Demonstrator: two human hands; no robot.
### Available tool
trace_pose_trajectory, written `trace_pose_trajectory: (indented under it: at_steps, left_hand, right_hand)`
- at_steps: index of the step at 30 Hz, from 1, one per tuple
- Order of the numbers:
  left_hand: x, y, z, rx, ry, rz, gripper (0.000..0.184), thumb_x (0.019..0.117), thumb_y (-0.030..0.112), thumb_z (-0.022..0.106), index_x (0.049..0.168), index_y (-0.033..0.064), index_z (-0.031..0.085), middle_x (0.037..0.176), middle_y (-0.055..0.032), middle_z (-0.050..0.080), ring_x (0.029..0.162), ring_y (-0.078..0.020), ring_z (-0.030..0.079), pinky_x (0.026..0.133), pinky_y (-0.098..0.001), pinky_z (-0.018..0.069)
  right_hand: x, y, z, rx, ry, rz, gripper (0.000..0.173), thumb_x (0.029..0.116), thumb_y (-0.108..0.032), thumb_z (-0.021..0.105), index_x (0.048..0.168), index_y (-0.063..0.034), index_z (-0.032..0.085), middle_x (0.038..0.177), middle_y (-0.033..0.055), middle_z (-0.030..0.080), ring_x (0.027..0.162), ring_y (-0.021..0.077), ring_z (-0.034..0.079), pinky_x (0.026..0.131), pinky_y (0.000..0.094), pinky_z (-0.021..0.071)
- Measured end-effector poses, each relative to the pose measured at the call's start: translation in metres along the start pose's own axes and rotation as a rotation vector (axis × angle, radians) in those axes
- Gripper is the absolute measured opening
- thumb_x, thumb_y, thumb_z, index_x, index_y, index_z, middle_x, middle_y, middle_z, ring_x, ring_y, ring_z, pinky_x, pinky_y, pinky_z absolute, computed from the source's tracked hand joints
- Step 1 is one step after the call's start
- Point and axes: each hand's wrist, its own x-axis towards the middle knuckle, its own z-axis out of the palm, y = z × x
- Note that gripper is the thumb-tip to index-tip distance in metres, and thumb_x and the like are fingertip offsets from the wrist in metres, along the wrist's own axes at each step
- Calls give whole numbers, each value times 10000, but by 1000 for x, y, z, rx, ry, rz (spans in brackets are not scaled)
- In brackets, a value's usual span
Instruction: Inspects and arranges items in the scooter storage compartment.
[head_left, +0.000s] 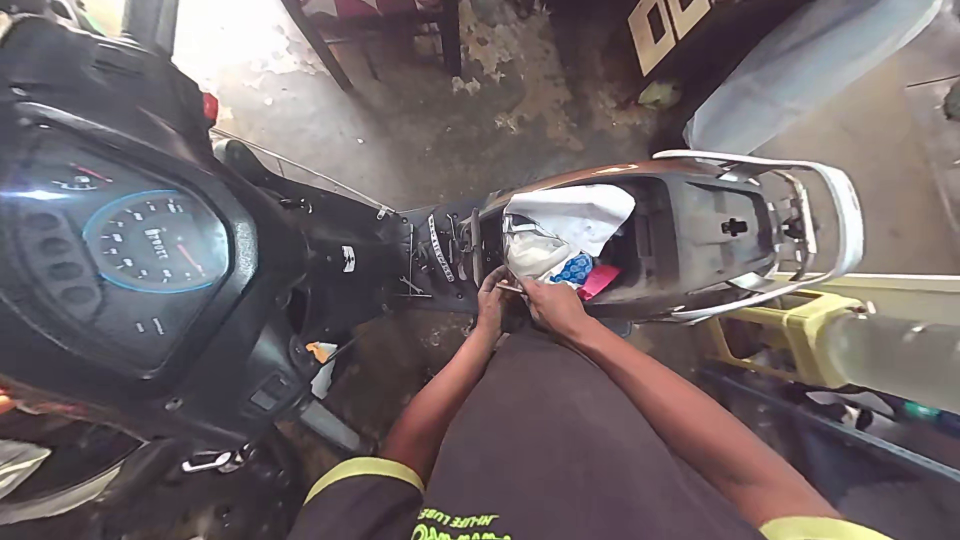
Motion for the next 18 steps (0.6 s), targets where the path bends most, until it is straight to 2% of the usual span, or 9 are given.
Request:
trace_pose_trajectory:
  at_steps: [2, 5, 9, 11, 18]
  left_hand:
    - [3, 4, 2, -5, 14, -17, 358, 1039, -1, 436, 1385, -89, 465, 1223, -223, 622, 975, -228, 678, 874, -373, 582]
    - [4, 11, 3, 10, 45, -73, 361, 1071, 47, 424, 1411, -67, 466, 1297, -225, 598, 1028, -230, 674, 915, -361, 569]
    - [2, 7, -3, 19, 41, -62, 370, 1086, 88, 389, 1407, -81, 467, 1298, -235, 613, 1082, -247, 675, 949, -378, 563]
    - [3, 3, -7, 0, 46, -60, 367, 1092, 97, 379, 1397, -84, 471, 1288, -233, 623, 1063, -244, 684, 931, -381, 572]
    - [8, 5, -8, 6, 51, -48, 374, 1088, 108, 380, 1396, -84, 469, 1264, -231, 641, 1052, -267, 696, 918, -402, 584]
  right_hand:
    - [18, -3, -9, 10, -26, 61, 319, 1050, -215, 410, 1269, -76, 595, 1030, 212, 714, 906, 441, 711, 721, 620, 540]
    - [43, -4, -12, 28, -24, 109, 323, 1050, -233, 414, 1270, -97, 607, 1062, 191, 719, 973, 411, 710, 772, 605, 542]
    - [64, -1, -10, 58, -21, 152, 355, 1063, -270, 413, 1332, -130, 598, 1091, 176, 726, 1014, 395, 707, 819, 598, 538]
    - [73, 1, -9, 65, -21, 175, 366, 1070, -287, 403, 1347, -151, 601, 1108, 164, 730, 1034, 380, 706, 843, 589, 538]
    - [96, 12, -16, 153, -1, 261, 370, 1084, -351, 408, 1297, -137, 621, 1094, 177, 726, 1054, 380, 698, 866, 594, 531]
